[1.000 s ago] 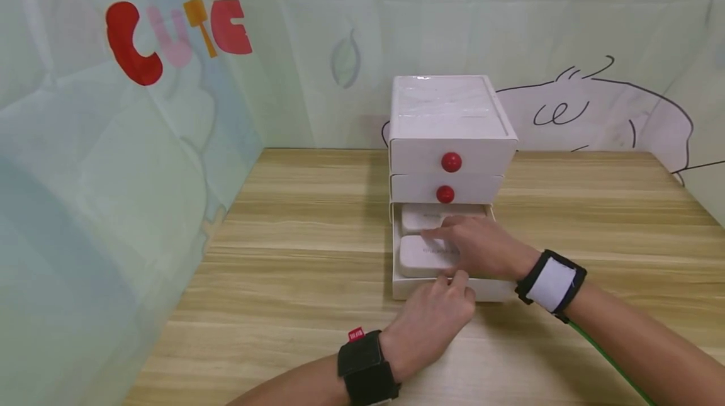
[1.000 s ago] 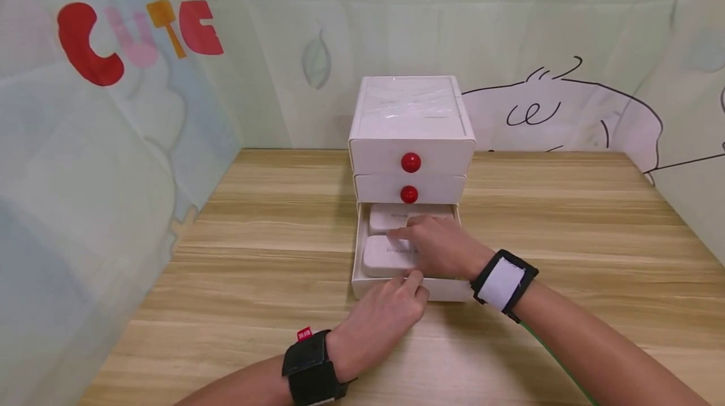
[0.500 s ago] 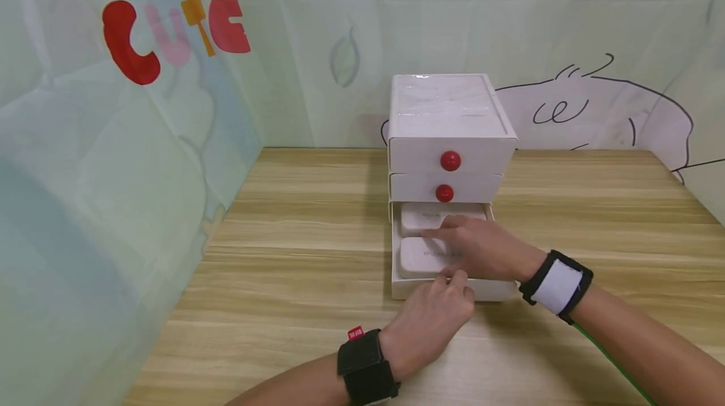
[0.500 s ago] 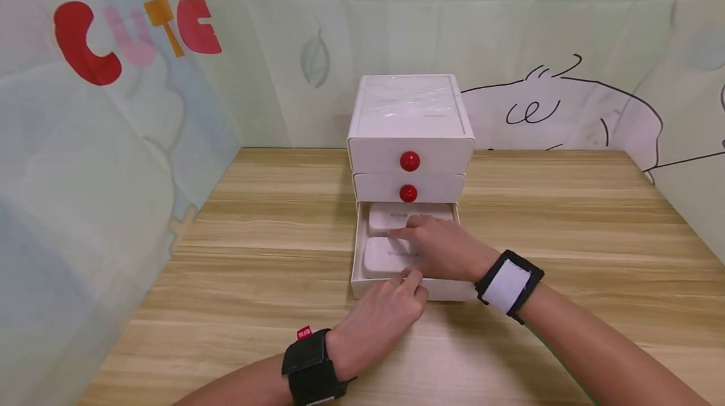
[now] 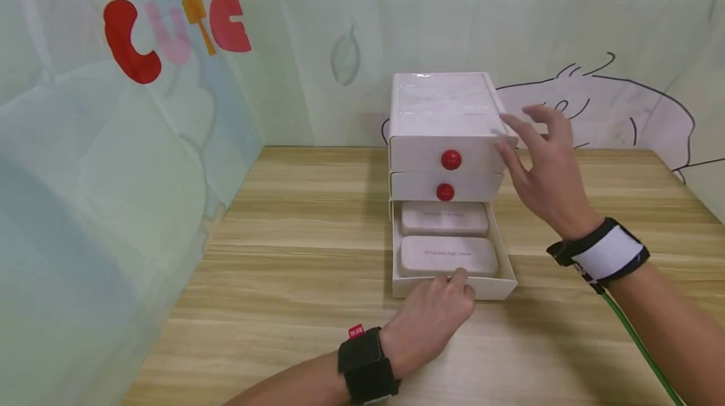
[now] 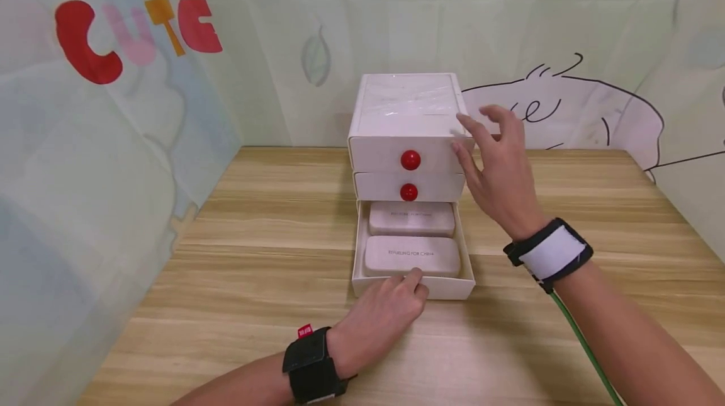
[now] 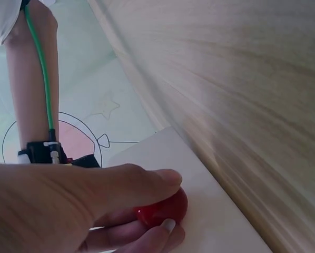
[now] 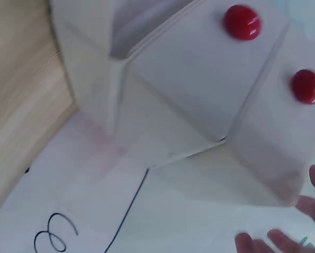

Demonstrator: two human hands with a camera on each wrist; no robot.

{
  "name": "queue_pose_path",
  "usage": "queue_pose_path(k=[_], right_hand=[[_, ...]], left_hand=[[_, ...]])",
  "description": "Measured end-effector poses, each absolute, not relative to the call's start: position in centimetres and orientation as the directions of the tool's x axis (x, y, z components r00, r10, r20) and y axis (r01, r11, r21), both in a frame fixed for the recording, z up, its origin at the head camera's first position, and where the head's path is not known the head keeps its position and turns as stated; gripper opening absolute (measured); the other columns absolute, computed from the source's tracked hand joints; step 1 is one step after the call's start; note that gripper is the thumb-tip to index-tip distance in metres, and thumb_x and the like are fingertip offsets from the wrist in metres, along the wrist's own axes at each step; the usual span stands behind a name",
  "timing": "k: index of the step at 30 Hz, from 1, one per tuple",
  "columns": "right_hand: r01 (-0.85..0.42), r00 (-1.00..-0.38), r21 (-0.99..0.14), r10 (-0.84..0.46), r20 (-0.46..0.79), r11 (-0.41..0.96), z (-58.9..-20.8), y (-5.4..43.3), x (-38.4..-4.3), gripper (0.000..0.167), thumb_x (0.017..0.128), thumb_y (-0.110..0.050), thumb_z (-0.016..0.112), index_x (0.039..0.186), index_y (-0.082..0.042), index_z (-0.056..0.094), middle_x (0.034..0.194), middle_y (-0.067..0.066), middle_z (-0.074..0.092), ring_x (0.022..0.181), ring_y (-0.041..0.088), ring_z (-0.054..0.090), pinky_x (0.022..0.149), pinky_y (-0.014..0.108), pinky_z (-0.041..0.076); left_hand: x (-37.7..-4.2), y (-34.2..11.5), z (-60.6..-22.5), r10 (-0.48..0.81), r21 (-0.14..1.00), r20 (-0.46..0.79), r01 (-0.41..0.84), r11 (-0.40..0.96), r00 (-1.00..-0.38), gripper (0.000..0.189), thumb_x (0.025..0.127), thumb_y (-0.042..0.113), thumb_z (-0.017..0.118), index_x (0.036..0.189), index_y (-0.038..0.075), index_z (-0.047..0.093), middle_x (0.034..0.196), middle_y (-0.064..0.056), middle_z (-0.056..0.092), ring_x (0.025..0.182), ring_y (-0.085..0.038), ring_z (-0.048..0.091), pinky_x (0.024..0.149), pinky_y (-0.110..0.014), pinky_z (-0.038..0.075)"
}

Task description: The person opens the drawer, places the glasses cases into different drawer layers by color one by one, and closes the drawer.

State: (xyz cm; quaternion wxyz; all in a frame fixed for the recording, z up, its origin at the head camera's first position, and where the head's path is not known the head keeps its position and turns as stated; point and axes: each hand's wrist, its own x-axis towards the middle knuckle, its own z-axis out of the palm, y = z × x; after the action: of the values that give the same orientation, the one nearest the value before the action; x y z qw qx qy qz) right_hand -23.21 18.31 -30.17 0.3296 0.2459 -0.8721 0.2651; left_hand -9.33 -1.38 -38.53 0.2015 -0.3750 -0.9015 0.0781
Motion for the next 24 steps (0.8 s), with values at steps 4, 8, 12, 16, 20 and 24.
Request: queue_pose_path(k=[4,8,12,16,20,24], right_hand=[[-0.551,-0.751,-0.338,-0.277,0.6,0.763,-30.1,19.1,-24.3,0.047,0.1,-0.014,0.063,0.147,-0.009,0.054,0.158,0.023,0.043,0.135,0.049,0.051,0.104,0.063,0.046],[-0.548,-0.778,-0.405,-0.267,0.569,0.732,-30.3,19.5,-24.7,0.043,0.101,-0.014,0.061,0.144,-0.012,0.058,0.156,0.018,0.047,0.132,0.046,0.056,0.106,0.06,0.046],[-0.545,-0.784,-0.439,-0.248,0.569,0.714,-30.2,19.5,-24.6,0.039,0.102,-0.015,0.059,0.141,-0.013,0.061,0.155,0.014,0.047,0.131,0.044,0.057,0.103,0.058,0.048],[-0.535,-0.791,-0.454,-0.234,0.566,0.713,-30.1,19.5,-24.6,0.038,0.103,-0.016,0.059,0.141,-0.013,0.062,0.156,0.013,0.046,0.132,0.044,0.056,0.101,0.058,0.049],[-0.527,-0.796,-0.461,-0.225,0.563,0.714,-30.1,19.5,-24.7,0.038,0.103,-0.016,0.058,0.141,-0.013,0.062,0.156,0.013,0.046,0.131,0.044,0.057,0.1,0.057,0.05],[-0.521,-0.801,-0.465,-0.223,0.555,0.715,-30.2,19.4,-24.6,0.038,0.104,-0.018,0.057,0.141,-0.013,0.061,0.156,0.013,0.046,0.129,0.044,0.059,0.099,0.056,0.052]], left_hand=[[-9.3,-1.4,-38.6,0.706,-0.283,0.305,0.647,0.708,-0.639,0.015,0.083,0.004,0.073,0.092,0.016,0.075,0.09,0.003,0.063,0.069,-0.008,0.064,0.053,-0.016,0.05],[-9.4,-1.4,-38.6,0.706,-0.277,0.313,0.649,0.708,-0.635,0.016,0.083,0.003,0.073,0.091,0.016,0.075,0.09,0.003,0.062,0.069,-0.008,0.063,0.052,-0.016,0.049],[-9.5,-1.3,-38.4,0.703,-0.286,0.328,0.642,0.711,-0.631,0.015,0.083,0.004,0.074,0.091,0.016,0.075,0.091,0.004,0.062,0.07,-0.008,0.063,0.054,-0.016,0.05],[-9.7,-1.2,-38.4,0.705,-0.289,0.333,0.644,0.708,-0.626,0.013,0.084,0.006,0.075,0.092,0.016,0.075,0.092,0.004,0.062,0.071,-0.008,0.063,0.056,-0.017,0.052],[-10.1,-1.4,-38.5,0.695,-0.31,0.341,0.622,0.719,-0.633,0.014,0.083,0.006,0.076,0.094,0.016,0.075,0.094,0.003,0.063,0.072,-0.009,0.064,0.059,-0.018,0.054],[-10.7,-1.8,-38.7,0.667,-0.315,0.355,0.588,0.745,-0.655,0.016,0.082,0.006,0.077,0.094,0.016,0.075,0.097,0.003,0.064,0.074,-0.009,0.065,0.061,-0.019,0.055]])
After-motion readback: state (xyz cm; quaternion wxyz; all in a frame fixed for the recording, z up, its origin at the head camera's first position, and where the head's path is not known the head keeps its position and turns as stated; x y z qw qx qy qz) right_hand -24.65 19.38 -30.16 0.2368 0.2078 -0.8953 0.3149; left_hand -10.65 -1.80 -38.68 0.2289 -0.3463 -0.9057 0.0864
